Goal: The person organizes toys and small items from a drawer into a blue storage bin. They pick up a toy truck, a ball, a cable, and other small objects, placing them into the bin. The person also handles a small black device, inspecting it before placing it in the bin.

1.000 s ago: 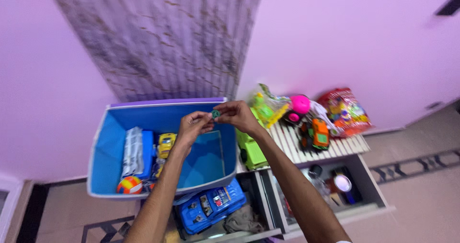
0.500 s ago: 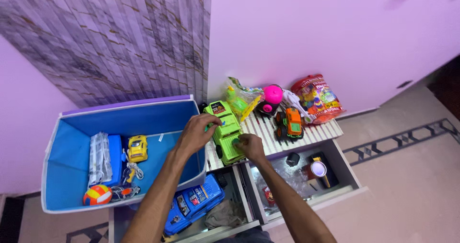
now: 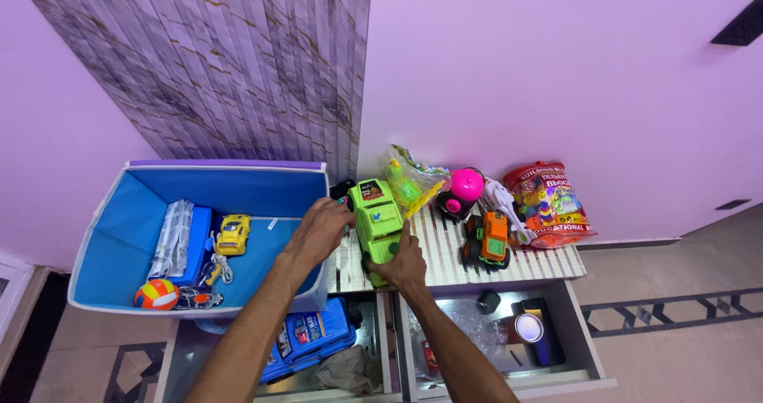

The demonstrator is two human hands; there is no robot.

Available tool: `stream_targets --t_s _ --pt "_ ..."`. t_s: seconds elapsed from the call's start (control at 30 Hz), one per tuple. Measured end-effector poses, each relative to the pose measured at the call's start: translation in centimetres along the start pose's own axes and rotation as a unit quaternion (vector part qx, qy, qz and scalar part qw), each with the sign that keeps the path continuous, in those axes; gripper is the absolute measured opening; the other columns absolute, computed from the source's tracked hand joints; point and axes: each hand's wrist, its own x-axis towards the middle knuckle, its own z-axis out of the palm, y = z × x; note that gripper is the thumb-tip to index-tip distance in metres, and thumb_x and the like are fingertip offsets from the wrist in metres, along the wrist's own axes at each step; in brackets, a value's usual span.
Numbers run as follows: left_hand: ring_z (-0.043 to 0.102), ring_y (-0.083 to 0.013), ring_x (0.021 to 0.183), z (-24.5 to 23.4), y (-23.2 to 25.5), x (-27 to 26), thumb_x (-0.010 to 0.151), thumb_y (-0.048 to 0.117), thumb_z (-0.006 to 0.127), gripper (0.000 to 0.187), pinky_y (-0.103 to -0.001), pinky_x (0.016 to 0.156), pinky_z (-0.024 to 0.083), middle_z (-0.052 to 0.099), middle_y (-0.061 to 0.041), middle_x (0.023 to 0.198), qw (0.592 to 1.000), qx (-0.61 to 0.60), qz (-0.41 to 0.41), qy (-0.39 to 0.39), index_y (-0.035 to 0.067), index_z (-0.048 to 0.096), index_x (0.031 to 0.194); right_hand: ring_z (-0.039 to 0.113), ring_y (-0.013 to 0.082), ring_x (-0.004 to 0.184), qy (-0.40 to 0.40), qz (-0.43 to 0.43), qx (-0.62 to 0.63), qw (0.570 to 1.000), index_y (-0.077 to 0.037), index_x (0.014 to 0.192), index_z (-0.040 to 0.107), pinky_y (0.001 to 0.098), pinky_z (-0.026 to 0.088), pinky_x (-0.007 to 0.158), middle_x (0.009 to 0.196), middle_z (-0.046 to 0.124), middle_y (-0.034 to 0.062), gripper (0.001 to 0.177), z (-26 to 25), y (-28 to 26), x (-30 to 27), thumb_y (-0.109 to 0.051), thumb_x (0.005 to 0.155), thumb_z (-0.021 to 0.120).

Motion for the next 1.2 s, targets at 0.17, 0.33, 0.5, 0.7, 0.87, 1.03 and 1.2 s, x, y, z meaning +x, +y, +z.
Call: stream_targets --t_s 0.17,0.33,0.5,0.7,0.87,1.03,1.2 --pt "0.066 -0.0282 0.104 3.4 0.3 1.2 0.074 0.001 0.071 0.02 -0.042 0.098 0.046 0.072 -0.011 0.097 0.966 0.211 -0.055 -0.138 0.012 0.078 0.088 0.058 0.0418 0.119 -0.018 -0.04 -0.031 0.999 -0.008 0.162 0.006 0.0493 0.053 0.099 0.138 0.05 0.0237 0.145 -2.4 5.3 0.8 -0.047 0.053 0.094" --pt "0.063 -0.0333 0.114 9.7 1.7 2.4 0.081 0.009 0.073 0.02 -0.049 0.094 0.05 0.07 -0.015 0.112 0.946 0.172 -0.172 -0.214 0.011 0.077 0.1 0.056 0.0434 0.125 -0.024 -0.066 -0.064 0.995 -0.008 0.16 0.008 0.0486 0.051 0.104 0.144 0.047 0.0253 0.147 -5.3 9.1 1.4 -0.048 0.05 0.095" --pt "0.05 -0.0386 0.134 13.5 1.9 1.4 0.081 0.01 0.072 0.035 -0.052 0.109 0.043 0.056 -0.021 0.14 0.908 0.133 -0.278 -0.282 0.009 0.073 0.116 0.049 0.0455 0.128 0.042 -0.127 -0.031 0.991 -0.003 0.155 0.018 0.0507 0.044 0.105 0.141 0.045 0.0304 0.133 -7.8 8.4 0.6 -0.055 0.059 0.094" --pt "0.043 -0.0465 0.139 16.2 -0.3 -0.5 0.076 0.007 0.074 0.081 -0.052 0.105 0.046 0.017 -0.029 0.162 0.928 0.103 -0.327 -0.15 0.004 0.041 0.149 0.053 0.0406 0.129 0.148 -0.268 0.069 0.95 -0.003 0.135 0.056 0.0488 0.042 0.11 0.135 0.057 0.0221 0.059 -8.4 4.3 2.3 -0.029 0.086 0.075" --pt "0.06 -0.0472 0.121 16.5 -1.1 0.6 0.079 0.0 0.071 0.099 -0.048 0.101 0.053 -0.012 -0.036 0.166 0.879 -0.015 -0.427 -0.212 0.015 0.02 0.163 0.054 0.0395 0.126 0.066 -0.335 0.11 0.934 -0.007 0.128 0.062 0.0466 0.045 0.107 0.134 0.059 0.0186 0.044 -7.4 0.6 5.1 -0.016 0.086 0.071" --pt "0.066 -0.0477 0.108 17.3 -0.2 -1.1 0.079 0.005 0.075 0.097 -0.049 0.092 0.058 -0.005 -0.036 0.163 0.878 -0.057 -0.438 -0.183 0.008 0.022 0.16 0.059 0.0386 0.124 -0.009 -0.359 0.109 0.927 -0.007 0.123 0.064 0.044 0.047 0.107 0.127 0.062 0.0178 0.042 -6.1 -0.9 5.6 -0.01 0.082 0.071" --pt "0.059 -0.0451 0.118 16.2 3.8 -3.3 0.078 0.004 0.076 0.087 -0.05 0.092 0.058 0.009 -0.03 0.162 0.89 -0.049 -0.426 -0.157 0.012 0.033 0.153 0.06 0.0367 0.117 -0.061 -0.343 0.053 0.936 -0.005 0.119 0.066 0.0442 0.049 0.102 0.122 0.064 0.0169 0.036 -4.7 -1.1 7.8 -0.012 0.084 0.071"
